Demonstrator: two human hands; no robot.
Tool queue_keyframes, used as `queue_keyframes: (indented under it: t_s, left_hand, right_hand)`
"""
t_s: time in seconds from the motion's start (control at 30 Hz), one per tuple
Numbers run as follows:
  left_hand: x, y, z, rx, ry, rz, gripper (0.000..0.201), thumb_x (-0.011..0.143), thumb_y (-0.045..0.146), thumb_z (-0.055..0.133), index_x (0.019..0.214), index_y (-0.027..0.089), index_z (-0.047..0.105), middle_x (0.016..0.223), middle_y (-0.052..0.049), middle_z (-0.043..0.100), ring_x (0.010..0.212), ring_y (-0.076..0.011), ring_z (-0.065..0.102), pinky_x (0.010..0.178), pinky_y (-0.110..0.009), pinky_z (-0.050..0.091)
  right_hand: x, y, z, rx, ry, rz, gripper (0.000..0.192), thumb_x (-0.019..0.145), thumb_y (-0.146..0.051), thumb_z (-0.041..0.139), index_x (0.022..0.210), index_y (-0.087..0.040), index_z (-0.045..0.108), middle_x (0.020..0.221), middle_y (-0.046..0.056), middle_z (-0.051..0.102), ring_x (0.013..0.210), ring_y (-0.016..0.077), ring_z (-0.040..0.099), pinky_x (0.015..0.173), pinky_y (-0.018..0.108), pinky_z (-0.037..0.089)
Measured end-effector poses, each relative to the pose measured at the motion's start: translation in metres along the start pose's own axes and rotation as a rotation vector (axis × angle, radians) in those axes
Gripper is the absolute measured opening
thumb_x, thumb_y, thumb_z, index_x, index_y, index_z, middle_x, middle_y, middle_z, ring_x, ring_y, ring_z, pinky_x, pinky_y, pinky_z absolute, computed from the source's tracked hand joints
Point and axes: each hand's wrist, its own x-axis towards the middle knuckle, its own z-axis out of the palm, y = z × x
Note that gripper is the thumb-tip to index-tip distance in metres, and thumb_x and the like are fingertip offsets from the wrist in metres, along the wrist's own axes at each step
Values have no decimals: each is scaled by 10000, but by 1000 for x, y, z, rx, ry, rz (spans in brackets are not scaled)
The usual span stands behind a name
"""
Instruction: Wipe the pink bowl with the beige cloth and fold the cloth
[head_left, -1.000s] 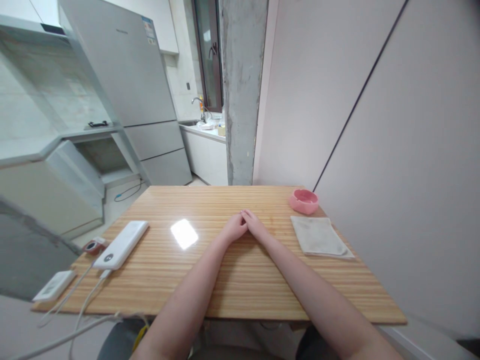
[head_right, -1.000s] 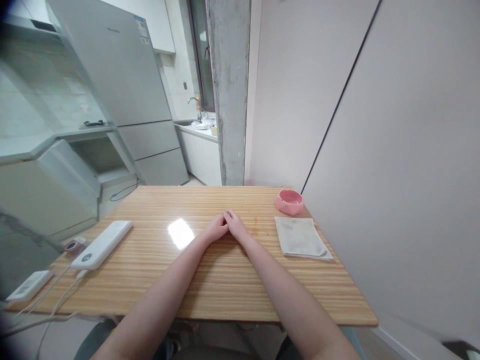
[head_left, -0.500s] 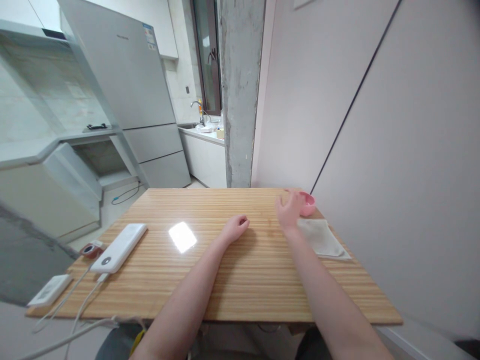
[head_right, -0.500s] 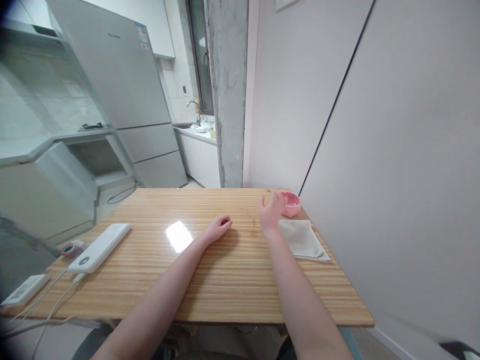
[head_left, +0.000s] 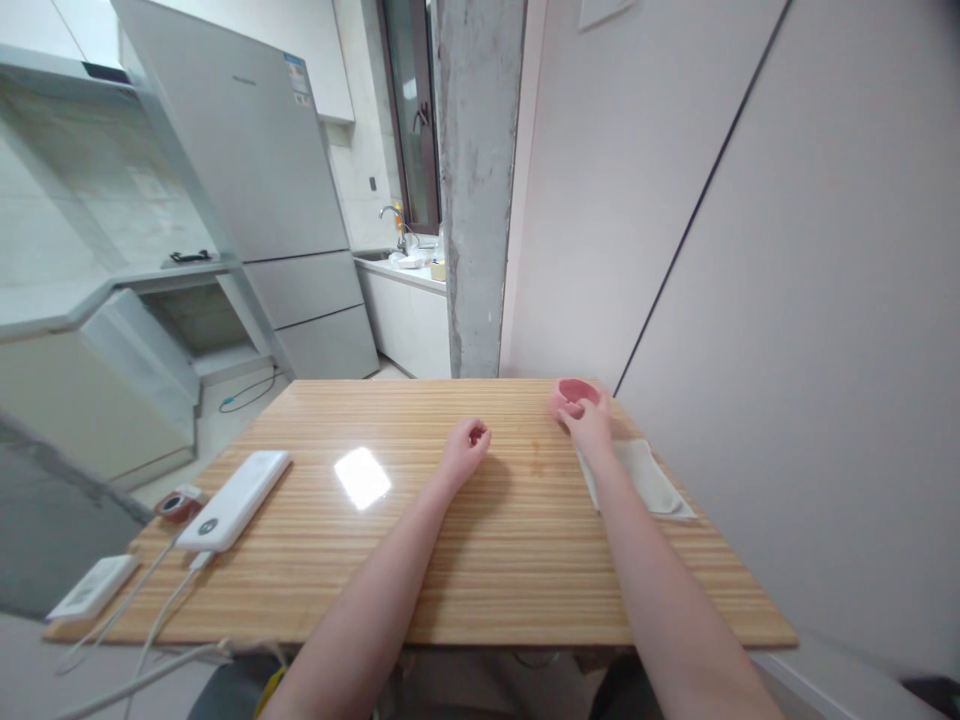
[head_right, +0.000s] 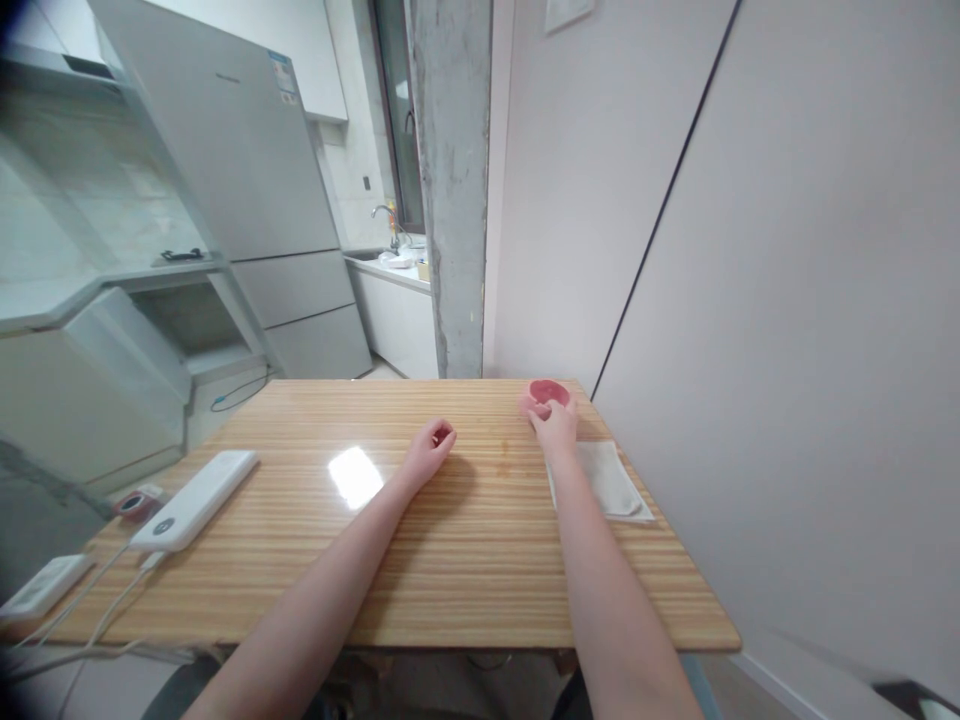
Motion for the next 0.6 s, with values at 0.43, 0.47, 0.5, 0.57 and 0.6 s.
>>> queue_keyframes:
  t_s: [0.43,0.47,0.5,0.57,0.6]
  left_hand:
    - [3,4,-40,308,-168,319,254,691,180,731,869,178,551,1029,-98,577,1232,-284,446,1048,-476,382]
    - [3,2,-47,307,-140,288,270,671,179,744,855,174,546,1016,-98,572,1181,-281,479,1022,-465,404]
    - [3,-2,-57,314,-96,248,284,656,176,751,850,169,544,1037,-105,563,1148,-277,495,1003,-455,418]
    - [1,-13,-80,370,35,155,296,640,168,746,853,158,541,1102,-125,537,1137,-279,491,1005,-443,415]
    - [0,-21,-94,427,113,102,277,648,171,732,845,158,538,1119,-130,523,1153,-285,474,1021,-442,401]
  right_hand:
    - [-58,-91,32,501,-467,-451,232,744,-338,645,938,-211,631,1467,89,370,1393,218,288,1134,377,246]
    - [-56,-89,31,480,-443,-442,338,757,-377,639,1054,-221,608,1473,93,366,1402,220,272,1136,392,238]
    - [-52,-86,29,445,-406,-421,423,771,-405,624,1151,-227,568,1463,102,382,1394,223,288,1132,403,243]
    - [-42,-78,22,326,-325,-312,458,807,-403,570,1220,-209,523,1354,129,501,1290,239,433,1075,413,320]
    - [-36,-74,18,246,-293,-223,425,827,-380,532,1208,-191,528,1251,134,576,1188,242,521,1016,406,377]
